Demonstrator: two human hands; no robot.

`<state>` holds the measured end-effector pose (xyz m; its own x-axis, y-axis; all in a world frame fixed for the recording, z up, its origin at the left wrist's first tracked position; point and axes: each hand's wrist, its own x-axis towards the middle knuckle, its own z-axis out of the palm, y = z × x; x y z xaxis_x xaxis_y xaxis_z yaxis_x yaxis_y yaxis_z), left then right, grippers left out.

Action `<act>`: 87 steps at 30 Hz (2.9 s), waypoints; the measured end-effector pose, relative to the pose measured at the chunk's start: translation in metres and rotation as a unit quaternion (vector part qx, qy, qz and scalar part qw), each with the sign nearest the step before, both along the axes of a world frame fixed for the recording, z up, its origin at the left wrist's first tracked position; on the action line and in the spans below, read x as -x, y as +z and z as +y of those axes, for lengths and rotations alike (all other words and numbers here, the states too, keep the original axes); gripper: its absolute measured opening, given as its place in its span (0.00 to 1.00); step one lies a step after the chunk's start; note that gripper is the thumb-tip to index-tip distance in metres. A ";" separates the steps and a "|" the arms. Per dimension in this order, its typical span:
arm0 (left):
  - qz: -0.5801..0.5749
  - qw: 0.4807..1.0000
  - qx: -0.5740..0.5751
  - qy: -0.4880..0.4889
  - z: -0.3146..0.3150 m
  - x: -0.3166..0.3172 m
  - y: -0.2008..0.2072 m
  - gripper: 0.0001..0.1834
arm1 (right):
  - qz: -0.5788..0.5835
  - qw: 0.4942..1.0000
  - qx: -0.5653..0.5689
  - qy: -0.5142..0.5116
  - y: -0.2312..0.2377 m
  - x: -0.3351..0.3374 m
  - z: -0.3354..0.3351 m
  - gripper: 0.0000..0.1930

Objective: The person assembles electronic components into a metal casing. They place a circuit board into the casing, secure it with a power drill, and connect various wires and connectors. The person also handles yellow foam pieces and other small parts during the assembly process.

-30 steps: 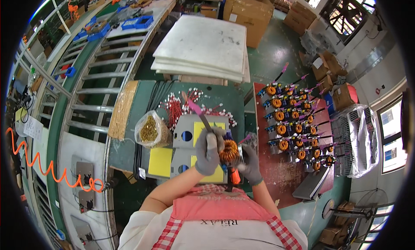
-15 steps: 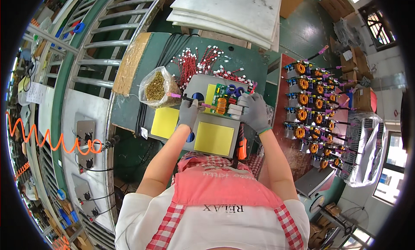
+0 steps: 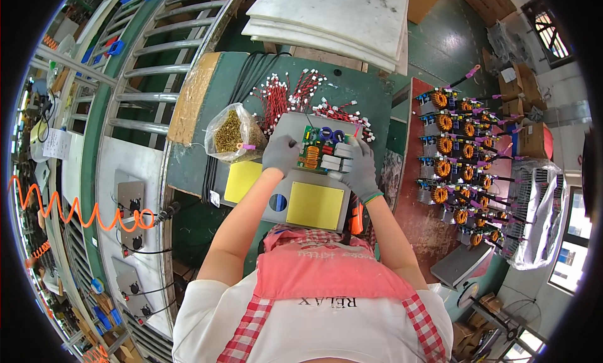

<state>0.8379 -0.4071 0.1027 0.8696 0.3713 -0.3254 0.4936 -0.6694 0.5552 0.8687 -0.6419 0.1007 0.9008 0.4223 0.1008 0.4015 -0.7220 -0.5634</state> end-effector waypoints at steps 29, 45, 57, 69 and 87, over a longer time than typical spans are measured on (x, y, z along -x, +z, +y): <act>-0.036 0.993 -0.093 -0.061 -0.014 -0.038 -0.055 0.18 | 0.260 0.960 -0.035 -0.094 -0.019 -0.007 -0.010 0.37; -0.011 0.995 0.042 0.091 -0.026 -0.036 -0.021 0.17 | -0.272 0.736 -0.316 -0.533 0.109 0.066 -0.187 0.20; -0.049 0.991 0.095 0.082 0.060 -0.060 -0.124 0.20 | -0.069 0.920 -0.264 -0.281 0.116 0.014 -0.212 0.20; -0.483 0.766 0.189 -0.379 -0.155 0.084 0.181 0.21 | -0.114 0.987 -0.097 0.049 0.264 0.109 -0.065 0.07; -0.298 0.861 0.398 0.106 -0.056 0.157 0.061 0.10 | 0.089 0.976 -0.180 -0.083 0.063 0.175 -0.035 0.38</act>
<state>0.6814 -0.4630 0.1642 0.9107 0.4074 -0.0689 0.0255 0.1109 0.9935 0.6938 -0.6765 0.1635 0.9704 0.2359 0.0513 0.1688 -0.5110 -0.8428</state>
